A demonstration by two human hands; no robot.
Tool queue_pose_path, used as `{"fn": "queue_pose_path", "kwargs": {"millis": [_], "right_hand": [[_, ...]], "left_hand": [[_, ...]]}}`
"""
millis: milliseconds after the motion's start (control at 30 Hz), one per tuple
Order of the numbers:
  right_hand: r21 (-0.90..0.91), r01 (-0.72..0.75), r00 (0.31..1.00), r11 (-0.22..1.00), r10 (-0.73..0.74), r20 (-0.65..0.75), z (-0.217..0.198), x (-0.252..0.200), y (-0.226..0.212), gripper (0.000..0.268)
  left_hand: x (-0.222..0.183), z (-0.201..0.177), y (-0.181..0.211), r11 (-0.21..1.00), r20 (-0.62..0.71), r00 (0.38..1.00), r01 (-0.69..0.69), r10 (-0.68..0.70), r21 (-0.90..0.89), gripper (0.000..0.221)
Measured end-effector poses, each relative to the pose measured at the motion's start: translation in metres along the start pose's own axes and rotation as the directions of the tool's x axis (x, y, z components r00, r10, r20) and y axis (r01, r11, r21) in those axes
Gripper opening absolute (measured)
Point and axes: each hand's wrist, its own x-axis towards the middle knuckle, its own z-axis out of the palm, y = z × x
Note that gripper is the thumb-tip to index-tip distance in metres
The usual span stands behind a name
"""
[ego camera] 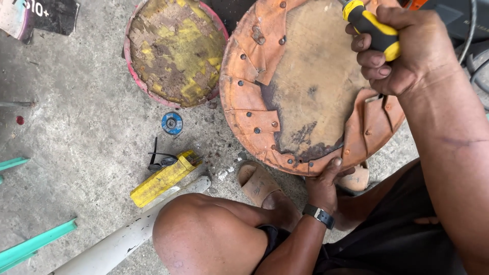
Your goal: Removing staples from a circular wooden seat base using a flathead screwdriver to detach the old upholstery.
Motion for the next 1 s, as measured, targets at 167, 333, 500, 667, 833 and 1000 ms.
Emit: {"fn": "queue_pose_path", "kwargs": {"millis": [167,333,500,667,833,1000], "right_hand": [[-0.311,0.001,0.991,0.950,-0.042,-0.125,0.004,-0.004,0.014,0.027],[-0.971,0.239,0.813,-0.005,-0.545,0.203,-0.019,0.013,0.066,0.053],[-0.762,0.052,0.967,0.645,-0.222,-0.122,-0.005,0.012,0.012,0.045],[-0.395,0.038,0.987,0.918,-0.095,-0.126,-0.012,0.001,0.000,0.025],[-0.684,0.089,0.985,0.724,-0.165,-0.046,-0.007,-0.028,0.033,0.035],[-0.771,0.165,0.976,0.615,-0.215,0.037,-0.024,-0.060,0.036,0.033]], "left_hand": [[-0.010,0.009,0.010,0.999,-0.002,1.000,0.011,-0.011,-0.039,0.035],[-0.009,0.006,0.008,0.999,-0.013,1.000,0.002,-0.003,-0.037,0.034],[-0.003,-0.002,0.005,1.000,-0.024,1.000,0.006,-0.006,-0.013,0.036],[-0.002,-0.006,0.006,1.000,-0.029,1.000,0.011,-0.012,-0.027,0.030],[0.001,-0.009,0.006,0.998,-0.016,1.000,0.015,-0.016,-0.061,0.031],[0.003,-0.013,0.002,0.998,-0.010,1.000,0.005,-0.006,-0.064,0.031]]}}
